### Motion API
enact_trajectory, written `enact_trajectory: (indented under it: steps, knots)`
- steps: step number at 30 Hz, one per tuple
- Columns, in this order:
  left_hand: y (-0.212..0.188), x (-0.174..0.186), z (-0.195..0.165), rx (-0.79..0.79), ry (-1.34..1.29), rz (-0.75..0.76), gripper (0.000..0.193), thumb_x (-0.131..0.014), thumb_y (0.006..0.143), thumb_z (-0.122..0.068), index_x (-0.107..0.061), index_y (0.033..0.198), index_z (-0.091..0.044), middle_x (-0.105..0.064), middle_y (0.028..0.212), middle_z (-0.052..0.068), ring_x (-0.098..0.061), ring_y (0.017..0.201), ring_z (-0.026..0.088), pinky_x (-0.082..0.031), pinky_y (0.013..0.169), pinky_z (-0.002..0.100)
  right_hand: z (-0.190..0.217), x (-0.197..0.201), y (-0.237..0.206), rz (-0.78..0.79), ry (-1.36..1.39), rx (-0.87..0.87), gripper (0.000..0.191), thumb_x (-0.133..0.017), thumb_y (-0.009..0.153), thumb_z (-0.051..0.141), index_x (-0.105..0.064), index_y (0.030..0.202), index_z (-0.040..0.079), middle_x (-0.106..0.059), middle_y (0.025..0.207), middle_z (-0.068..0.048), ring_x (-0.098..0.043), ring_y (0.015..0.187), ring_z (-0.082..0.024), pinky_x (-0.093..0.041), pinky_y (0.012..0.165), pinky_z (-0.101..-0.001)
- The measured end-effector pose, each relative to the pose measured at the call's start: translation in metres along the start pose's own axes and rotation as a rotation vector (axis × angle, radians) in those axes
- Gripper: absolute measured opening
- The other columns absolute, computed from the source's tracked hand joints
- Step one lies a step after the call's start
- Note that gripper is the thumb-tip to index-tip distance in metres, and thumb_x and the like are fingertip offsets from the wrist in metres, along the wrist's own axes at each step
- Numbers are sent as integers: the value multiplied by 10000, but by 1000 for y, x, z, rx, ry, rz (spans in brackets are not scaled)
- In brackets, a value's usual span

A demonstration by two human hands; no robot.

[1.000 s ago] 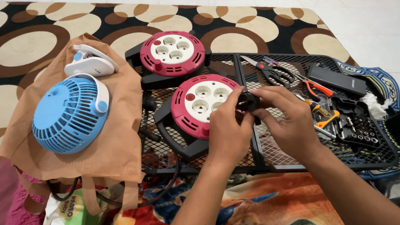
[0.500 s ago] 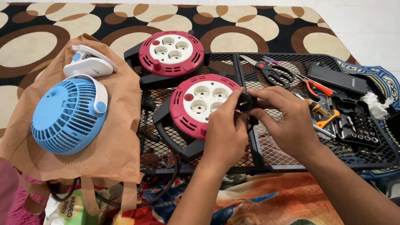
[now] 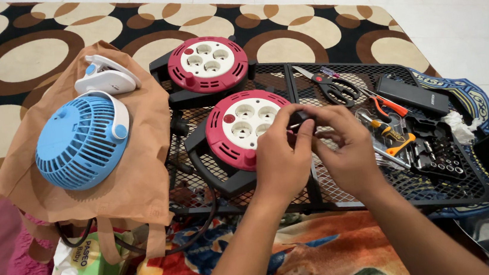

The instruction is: The person disassembles and reassembles a black power strip component on a mesh table, using a screwdriver to unscrew and tighten parts while handling small plastic pieces. They pick up screws and tools from the table, work on the plug housing, and finally reposition the pink multi-socket power strips on the table.

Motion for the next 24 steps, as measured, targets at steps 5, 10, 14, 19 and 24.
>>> enact_trajectory:
  steps: [5, 10, 14, 19, 24]
  knots:
    - [-2, -3, 4, 2, -107, 105, 256, -581, 1016, -136, -587, 1245, -22, -732, 948, 142, -757, 824, 211, -586, 716, 334, -52, -5, -18, -35, 509, -347, 351, -525, 1025, 41, -558, 1372, -1, -694, 1185, -86, -682, 1055, -165, -572, 936, -334]
    - [-2, -2, 7, -45, -28, 103, 258, -563, 1040, -142, -578, 1270, -24, -705, 944, 143, -712, 829, 217, -564, 760, 337, -82, -15, -36, 40, 580, -375, 300, -562, 1034, 57, -602, 1313, -46, -704, 1196, -94, -677, 1089, -155, -554, 980, -333]
    - [1, 9, 5, -66, 34, 94, 244, -564, 1052, -134, -574, 1267, -18, -700, 985, 123, -699, 847, 202, -562, 775, 327, -85, -27, -45, 55, 602, -343, 336, -626, 995, 29, -594, 1323, -35, -697, 1156, -95, -664, 1061, -148, -544, 949, -321]
    - [-4, 22, 2, 49, 16, 145, 235, -550, 1030, -34, -576, 1264, -34, -655, 991, 64, -626, 773, 112, -542, 706, 275, -78, -40, -46, 59, 717, -325, 307, -630, 988, 26, -620, 1289, -35, -732, 1142, -85, -693, 1050, -143, -554, 981, -311]
    - [-3, 31, -1, 47, 65, 171, 260, -537, 1010, 45, -591, 1252, -35, -655, 992, 37, -611, 791, 80, -535, 728, 252, -77, -49, -48, -3, 766, -403, 301, -670, 956, 16, -667, 1253, -33, -758, 1076, -72, -704, 974, -132, -565, 923, -306]
Point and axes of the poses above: each hand's wrist, its own y-axis towards the middle knuckle, its own x-axis out of the back of the hand, z = x × y, the point moved 4 cm from there along y, towards the middle knuckle
